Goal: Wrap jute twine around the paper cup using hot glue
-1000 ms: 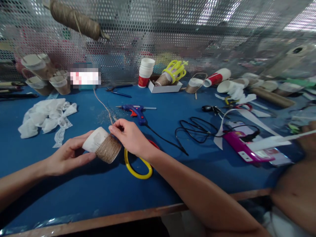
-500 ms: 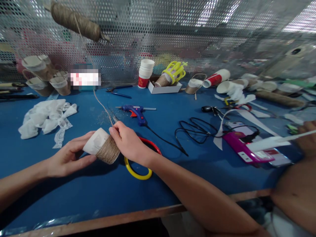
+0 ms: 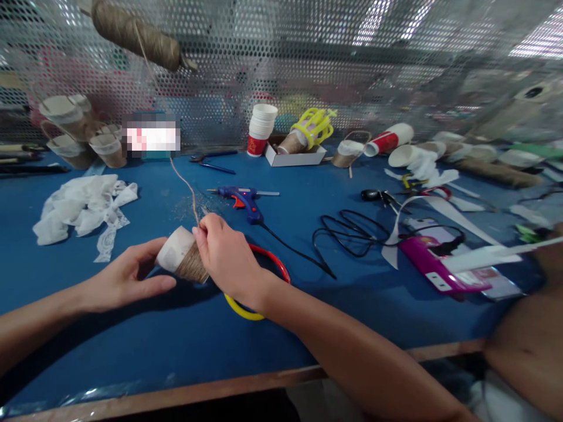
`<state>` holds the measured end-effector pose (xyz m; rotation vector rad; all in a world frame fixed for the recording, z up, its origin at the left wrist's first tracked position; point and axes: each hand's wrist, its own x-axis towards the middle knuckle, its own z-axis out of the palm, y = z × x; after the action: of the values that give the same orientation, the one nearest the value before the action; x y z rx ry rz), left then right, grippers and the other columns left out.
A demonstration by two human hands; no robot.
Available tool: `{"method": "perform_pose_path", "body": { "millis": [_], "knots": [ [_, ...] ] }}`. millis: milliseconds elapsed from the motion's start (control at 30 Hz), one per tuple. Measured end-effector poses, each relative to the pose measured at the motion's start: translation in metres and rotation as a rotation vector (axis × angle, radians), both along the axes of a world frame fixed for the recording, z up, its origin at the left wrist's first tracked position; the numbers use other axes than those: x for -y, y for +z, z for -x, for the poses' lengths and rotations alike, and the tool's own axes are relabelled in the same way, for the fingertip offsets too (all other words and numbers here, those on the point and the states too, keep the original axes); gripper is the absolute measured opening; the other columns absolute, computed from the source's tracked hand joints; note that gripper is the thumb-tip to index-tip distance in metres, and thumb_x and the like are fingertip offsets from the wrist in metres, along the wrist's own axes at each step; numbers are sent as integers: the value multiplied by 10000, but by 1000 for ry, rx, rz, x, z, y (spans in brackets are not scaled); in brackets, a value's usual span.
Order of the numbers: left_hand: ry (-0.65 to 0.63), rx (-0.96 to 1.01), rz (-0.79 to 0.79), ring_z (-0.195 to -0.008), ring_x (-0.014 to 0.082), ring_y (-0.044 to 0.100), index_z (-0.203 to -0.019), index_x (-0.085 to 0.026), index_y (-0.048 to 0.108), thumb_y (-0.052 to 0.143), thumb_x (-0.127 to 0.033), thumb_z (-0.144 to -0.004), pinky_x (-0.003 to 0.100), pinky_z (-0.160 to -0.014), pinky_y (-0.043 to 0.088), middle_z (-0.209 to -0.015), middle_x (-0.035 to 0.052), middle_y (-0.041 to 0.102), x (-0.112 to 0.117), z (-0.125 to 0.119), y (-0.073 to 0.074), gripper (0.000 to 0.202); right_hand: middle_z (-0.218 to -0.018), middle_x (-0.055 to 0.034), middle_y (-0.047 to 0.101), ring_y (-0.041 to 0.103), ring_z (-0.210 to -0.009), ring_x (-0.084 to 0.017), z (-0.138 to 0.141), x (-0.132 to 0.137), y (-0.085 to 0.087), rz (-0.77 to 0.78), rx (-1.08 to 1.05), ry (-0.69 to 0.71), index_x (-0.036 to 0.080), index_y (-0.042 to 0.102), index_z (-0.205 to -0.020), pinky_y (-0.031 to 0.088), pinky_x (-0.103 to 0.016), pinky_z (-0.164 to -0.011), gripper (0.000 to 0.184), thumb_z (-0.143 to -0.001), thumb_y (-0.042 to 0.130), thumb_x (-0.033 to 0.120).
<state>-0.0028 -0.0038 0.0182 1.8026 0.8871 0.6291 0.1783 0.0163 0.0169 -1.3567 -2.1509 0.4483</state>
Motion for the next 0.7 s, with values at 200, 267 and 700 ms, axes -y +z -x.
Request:
{"method": "perform_pose_path", "body": {
  "millis": [200, 267, 700],
  "knots": [
    [77, 92, 241, -735, 165, 544, -911, -107, 520, 551, -325, -752, 284, -663, 437, -847, 64, 594, 0, -5, -1, 271, -739, -72, 549, 474, -602, -158, 5, 5, -4, -214, 174, 20, 169, 454, -805, 352, -290, -559, 192, -879, 293, 244],
    [111, 76, 252, -698, 154, 532, -908, -104, 520, 554, -318, -742, 283, -648, 428, -819, 57, 590, 1, -7, -3, 273, -736, -83, 548, 483, -619, -168, 6, 5, -6, -277, 225, 47, 157, 468, -803, 363, -296, -567, 219, -884, 280, 235],
    [247, 84, 179, -590, 114, 461, -824, -98, 525, 545, -314, -731, 243, -568, 391, -699, 23, 543, 6, -16, -12, 236, -748, -94, 557, 485, -661, -179, 9, 7, -6, -392, 243, 88, 143, 487, -780, 369, -309, -600, 186, -871, 333, 194]
  ]
}}
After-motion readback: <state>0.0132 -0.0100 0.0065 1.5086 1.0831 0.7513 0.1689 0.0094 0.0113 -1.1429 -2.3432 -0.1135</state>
